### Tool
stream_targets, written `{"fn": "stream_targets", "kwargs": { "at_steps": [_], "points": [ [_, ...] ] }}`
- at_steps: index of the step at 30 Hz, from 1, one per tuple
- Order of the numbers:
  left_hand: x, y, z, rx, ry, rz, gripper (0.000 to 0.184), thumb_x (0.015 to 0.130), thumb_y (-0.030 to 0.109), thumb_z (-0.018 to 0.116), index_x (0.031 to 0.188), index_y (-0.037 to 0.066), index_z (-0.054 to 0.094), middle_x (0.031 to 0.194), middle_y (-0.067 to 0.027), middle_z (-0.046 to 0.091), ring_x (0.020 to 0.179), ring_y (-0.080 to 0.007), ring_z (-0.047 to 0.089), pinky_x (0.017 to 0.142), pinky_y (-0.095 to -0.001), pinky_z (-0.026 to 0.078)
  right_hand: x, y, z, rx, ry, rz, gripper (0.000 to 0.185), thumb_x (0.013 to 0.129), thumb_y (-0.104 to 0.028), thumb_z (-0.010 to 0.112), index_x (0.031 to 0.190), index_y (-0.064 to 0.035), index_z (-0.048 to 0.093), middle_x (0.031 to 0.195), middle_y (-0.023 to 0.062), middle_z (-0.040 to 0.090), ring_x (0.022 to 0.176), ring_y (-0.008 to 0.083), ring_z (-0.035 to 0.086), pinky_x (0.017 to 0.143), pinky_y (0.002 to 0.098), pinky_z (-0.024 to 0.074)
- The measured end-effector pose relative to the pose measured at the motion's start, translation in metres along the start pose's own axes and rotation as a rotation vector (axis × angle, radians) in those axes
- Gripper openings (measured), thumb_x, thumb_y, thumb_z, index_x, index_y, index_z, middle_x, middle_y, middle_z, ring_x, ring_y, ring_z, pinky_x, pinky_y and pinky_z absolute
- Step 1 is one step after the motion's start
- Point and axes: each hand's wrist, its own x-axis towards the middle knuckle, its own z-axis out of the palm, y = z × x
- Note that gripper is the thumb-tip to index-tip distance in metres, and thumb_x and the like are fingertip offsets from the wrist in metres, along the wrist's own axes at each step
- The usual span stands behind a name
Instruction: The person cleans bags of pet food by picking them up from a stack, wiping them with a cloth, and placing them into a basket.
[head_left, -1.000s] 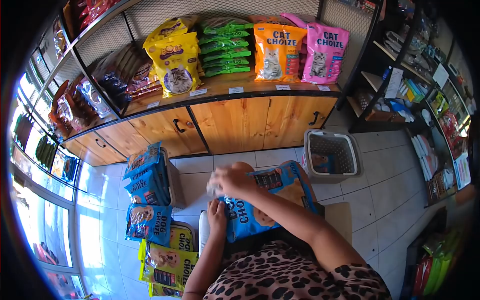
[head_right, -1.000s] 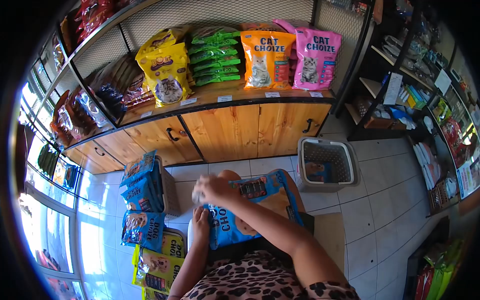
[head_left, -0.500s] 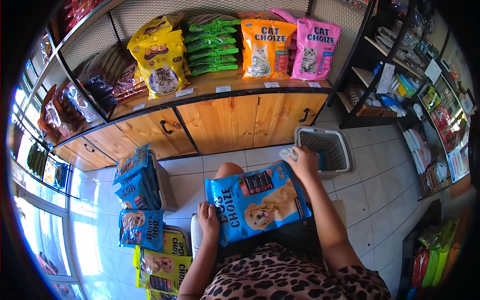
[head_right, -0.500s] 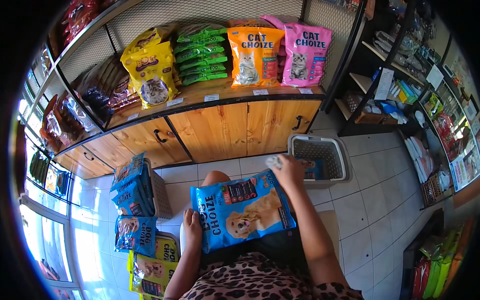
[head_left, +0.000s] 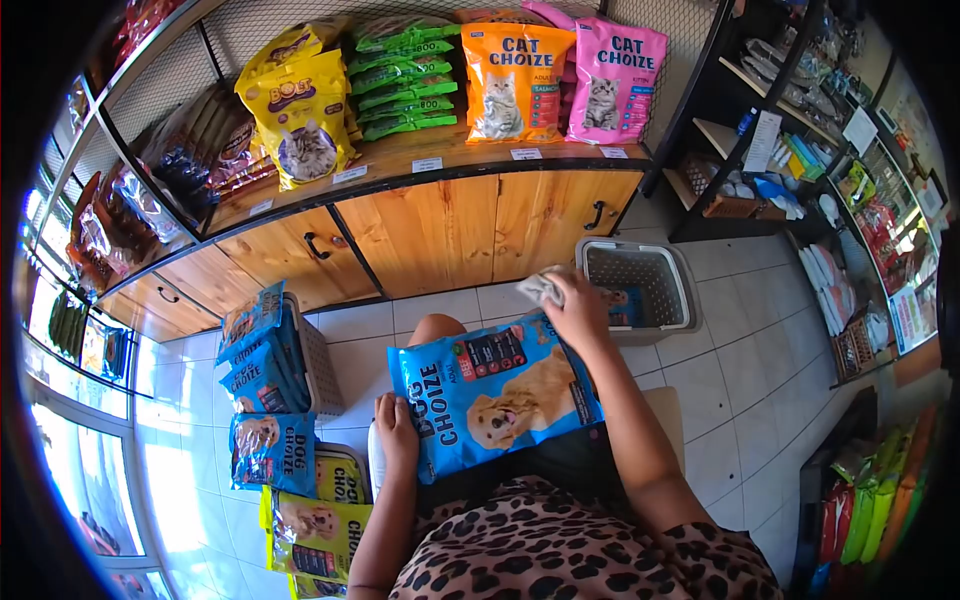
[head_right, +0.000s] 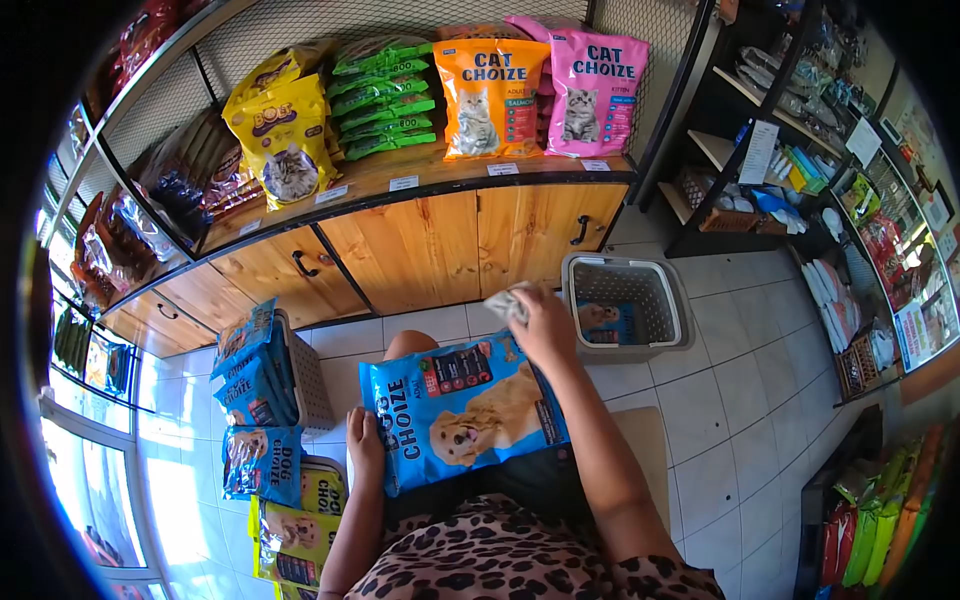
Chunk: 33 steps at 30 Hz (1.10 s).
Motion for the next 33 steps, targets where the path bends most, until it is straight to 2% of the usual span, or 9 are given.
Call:
{"fn": "stream_targets", "kwargs": {
  "at_steps": [4,11,12,14,18,19,24,29,33],
  "points": [
    [0.003,0.0,-0.001,0.032,-0.042,-0.02,0.019,0.097,0.015,0.047,0.101,-0.002,0.053,0.097,-0.0105,0.051,0.083,-0.0204,0.048,0.082,-0.0314,0.039,-0.073,-0.031,-0.017,0.025,-0.109,-0.445,0.033,0.07,-0.019,0.073,0.102,-0.0134,0.068,0.1,0.007,0.06,0.082,0.0239,0.059,0.069,0.0376,0.0469],
    [0.009,0.004,-0.004,-0.164,-0.018,-0.149,0.022,0.096,0.016,0.048,0.104,-0.002,0.057,0.096,-0.0122,0.057,0.08,-0.0182,0.053,0.077,-0.0288,0.043,-0.137,0.06,-0.088,0.718,-0.685,-0.265,0.042,0.064,-0.017,0.072,0.105,-0.0084,0.07,0.104,0.0052,0.06,0.069,0.0185,0.054,0.06,0.0287,0.0408],
    [0.01,0.023,-0.005,-0.26,-0.02,-0.299,0.022,0.095,0.017,0.049,0.105,-0.002,0.057,0.096,-0.0125,0.058,0.079,-0.0179,0.054,0.075,-0.0281,0.044,-0.127,0.052,-0.088,0.718,-0.691,-0.262,0.042,0.064,-0.017,0.072,0.105,-0.0084,0.07,0.104,0.0052,0.06,0.069,0.0185,0.054,0.06,0.0287,0.0408],
    [0.008,0.046,-0.009,-0.447,-0.022,-0.602,0.024,0.094,0.017,0.05,0.106,-0.001,0.058,0.096,-0.0131,0.061,0.078,-0.0171,0.056,0.073,-0.0268,0.046,-0.094,0.01,-0.078,0.893,-0.131,-0.311,0.045,0.067,-0.013,0.069,0.111,-0.0079,0.067,0.11,0.0082,0.059,0.08,0.0209,0.056,0.068,0.0319,0.0435],
    [0.015,0.02,-0.007,-0.527,-0.084,-0.489,0.029,0.092,0.021,0.051,0.107,-0.003,0.058,0.091,-0.0142,0.063,0.075,-0.017,0.059,0.069,-0.0271,0.048,-0.031,-0.097,0.01,0.51,-0.111,-0.515,0.034,0.078,-0.008,0.067,0.112,-0.0076,0.067,0.119,0.0107,0.059,0.104,0.0275,0.055,0.089,0.0417,0.0437],
    [0.017,0.011,-0.008,-0.552,-0.103,-0.455,0.031,0.092,0.022,0.051,0.107,-0.003,0.058,0.09,-0.0145,0.064,0.075,-0.0169,0.059,0.067,-0.0271,0.048,-0.025,-0.114,0.04,0.416,-0.33,-0.437,0.03,0.08,-0.013,0.067,0.109,-0.0077,0.067,0.118,0.0089,0.06,0.103,0.0269,0.058,0.09,0.0405,0.0449],
    [0.022,-0.031,-0.029,-0.747,-0.119,-0.547,0.027,0.092,0.017,0.052,0.111,-0.002,0.059,0.096,-0.0126,0.063,0.075,-0.0153,0.058,0.072,-0.025,0.048,-0.056,-0.147,0.065,0.372,-0.38,-0.715,0.011,0.083,-0.018,0.062,0.089,-0.009,0.067,0.085,0.0082,0.057,0.07,0.0229,0.051,0.066,0.0377,0.0429],
    [0.015,0.003,-0.026,-0.657,-0.072,-0.593,0.028,0.094,0.019,0.052,0.111,-0.002,0.06,0.097,-0.0132,0.063,0.08,-0.0162,0.058,0.074,-0.0264,0.048,-0.131,-0.138,0.029,0.436,-0.64,-1.28,0.021,0.076,-0.025,0.066,0.091,-0.0114,0.061,0.096,0.0075,0.055,0.081,0.0237,0.05,0.076,0.0379,0.0458],
    [0.005,0.02,-0.006,-0.441,-0.014,-0.516,0.028,0.096,0.02,0.051,0.109,-0.003,0.06,0.096,-0.0122,0.062,0.082,-0.0171,0.057,0.075,-0.0279,0.047,-0.124,-0.059,-0.004,0.361,-0.309,-0.757,0.022,0.064,-0.026,0.07,0.08,-0.012,0.064,0.088,0.0043,0.059,0.077,0.0213,0.054,0.07,0.0365,0.0454]
  ]
}}
